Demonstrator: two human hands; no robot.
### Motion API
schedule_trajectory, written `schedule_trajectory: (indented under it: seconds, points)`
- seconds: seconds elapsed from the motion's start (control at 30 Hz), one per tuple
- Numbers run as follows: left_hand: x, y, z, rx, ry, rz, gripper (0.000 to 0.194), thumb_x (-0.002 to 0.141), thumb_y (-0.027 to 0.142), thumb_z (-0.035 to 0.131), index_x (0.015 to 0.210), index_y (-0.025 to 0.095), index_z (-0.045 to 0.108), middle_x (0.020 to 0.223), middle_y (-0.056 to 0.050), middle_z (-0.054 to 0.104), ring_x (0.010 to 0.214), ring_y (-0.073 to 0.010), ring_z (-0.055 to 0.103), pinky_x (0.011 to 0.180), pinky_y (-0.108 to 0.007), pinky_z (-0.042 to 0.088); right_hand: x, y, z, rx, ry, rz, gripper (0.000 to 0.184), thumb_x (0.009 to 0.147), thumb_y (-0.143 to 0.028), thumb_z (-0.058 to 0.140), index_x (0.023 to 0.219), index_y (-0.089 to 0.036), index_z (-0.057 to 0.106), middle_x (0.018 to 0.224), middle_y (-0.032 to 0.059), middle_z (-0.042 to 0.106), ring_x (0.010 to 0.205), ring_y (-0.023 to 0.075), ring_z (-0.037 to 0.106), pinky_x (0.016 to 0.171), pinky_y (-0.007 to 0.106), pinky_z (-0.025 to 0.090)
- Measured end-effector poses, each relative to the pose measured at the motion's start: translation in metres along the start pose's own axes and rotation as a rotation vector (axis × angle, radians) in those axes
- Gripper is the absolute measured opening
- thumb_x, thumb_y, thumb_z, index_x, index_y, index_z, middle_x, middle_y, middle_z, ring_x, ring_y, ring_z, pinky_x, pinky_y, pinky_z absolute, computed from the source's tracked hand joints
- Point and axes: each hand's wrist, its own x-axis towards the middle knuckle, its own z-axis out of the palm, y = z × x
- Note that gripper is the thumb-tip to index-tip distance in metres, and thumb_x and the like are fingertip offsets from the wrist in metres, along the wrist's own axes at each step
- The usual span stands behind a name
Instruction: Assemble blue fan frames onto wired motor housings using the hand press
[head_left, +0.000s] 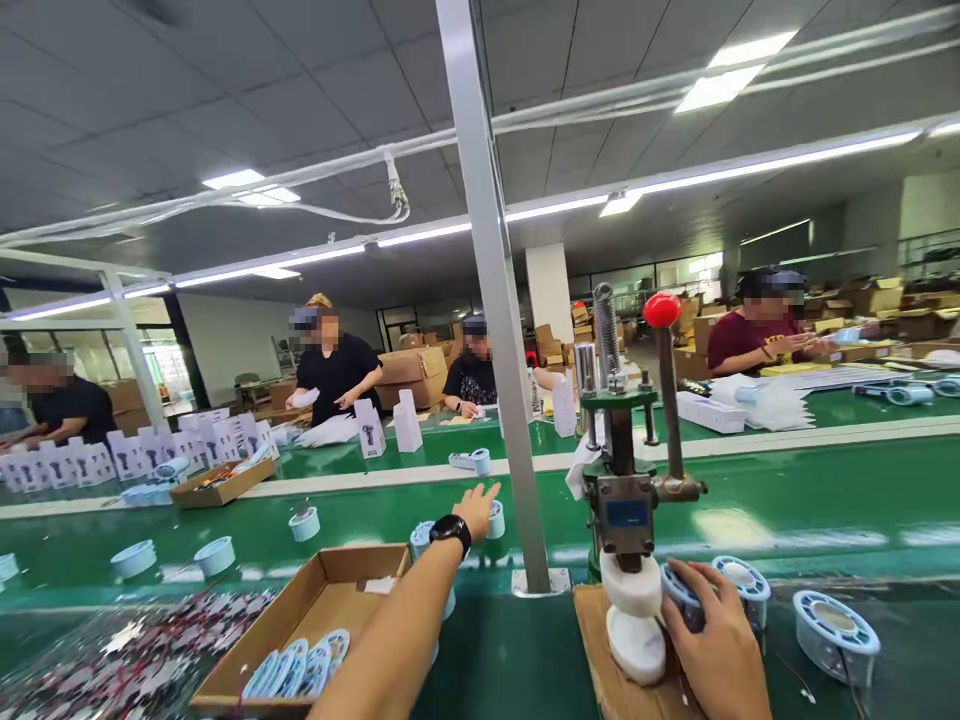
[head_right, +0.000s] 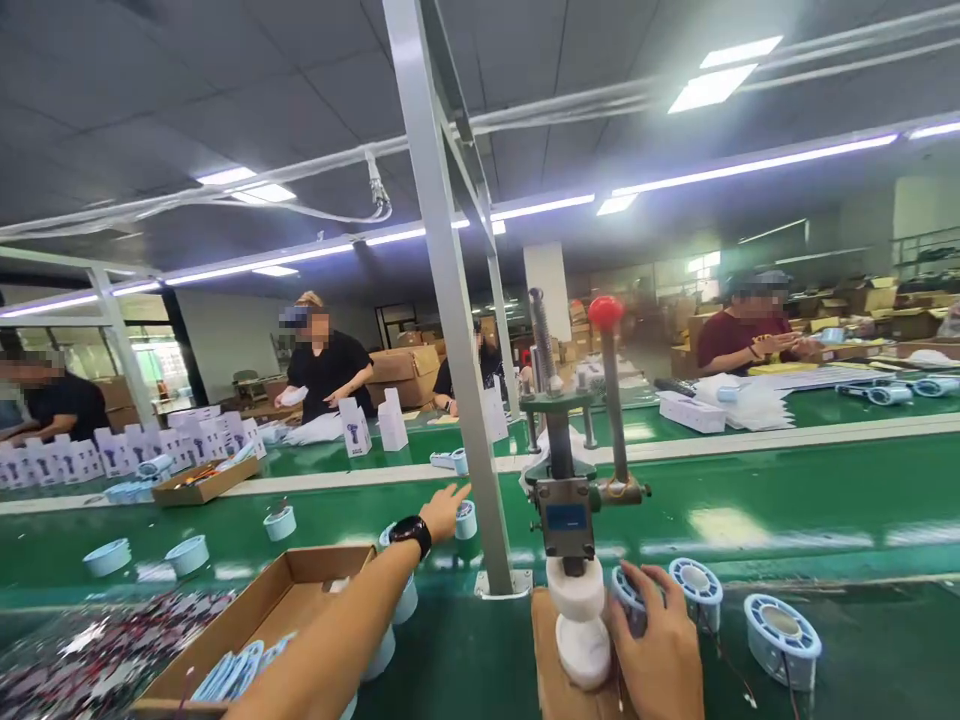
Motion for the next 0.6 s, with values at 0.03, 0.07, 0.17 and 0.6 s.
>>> schedule_trajectory:
  seconds: [0.03,0.07,0.17,0.6]
  points:
    - [0.001,0.0,0.003,0.042,-0.033,0.001,0.039,0.092,0.032,0.061,0.127,0.018,0.054,0.133,-0.01,0.054,0.116,-0.0264,0.056,0.096,-0.05,0.049,0.003,0.01,0.004,-0.066,0.015,-0.05,0.048,0.084,-0.052,0.042,0.106,-0.02,0.068,0.118,0.0115,0.059,0.107,0.0322,0.058,0.091,0.051,0.046]
    - [0.001,0.001,0.005,0.08,-0.062,0.002,0.038,0.092,0.032,0.061,0.126,0.018,0.054,0.131,-0.01,0.055,0.113,-0.0254,0.058,0.094,-0.048,0.05,0.006,0.019,0.007,-0.139,0.035,-0.111,0.045,0.084,-0.05,0.04,0.104,-0.022,0.07,0.117,0.01,0.061,0.108,0.0328,0.058,0.093,0.054,0.044]
    - [-0.001,0.0,0.006,0.176,-0.118,-0.007,0.036,0.092,0.032,0.061,0.124,0.018,0.055,0.125,-0.009,0.058,0.106,-0.0232,0.061,0.089,-0.045,0.053,0.005,0.04,0.016,-0.342,0.098,-0.259,0.044,0.087,-0.037,0.032,0.104,-0.027,0.072,0.115,0.0085,0.064,0.113,0.0325,0.057,0.099,0.062,0.035]
    - [-0.146,0.038,0.018,0.255,-0.178,0.103,0.063,0.066,0.068,0.07,0.104,0.018,0.067,0.094,-0.02,0.072,0.09,-0.04,0.068,0.074,-0.047,0.052,-0.03,-0.034,-0.008,-0.023,0.245,-0.324,0.03,0.087,-0.023,0.043,0.102,-0.023,0.069,0.114,0.01,0.063,0.108,0.0284,0.061,0.094,0.047,0.049]
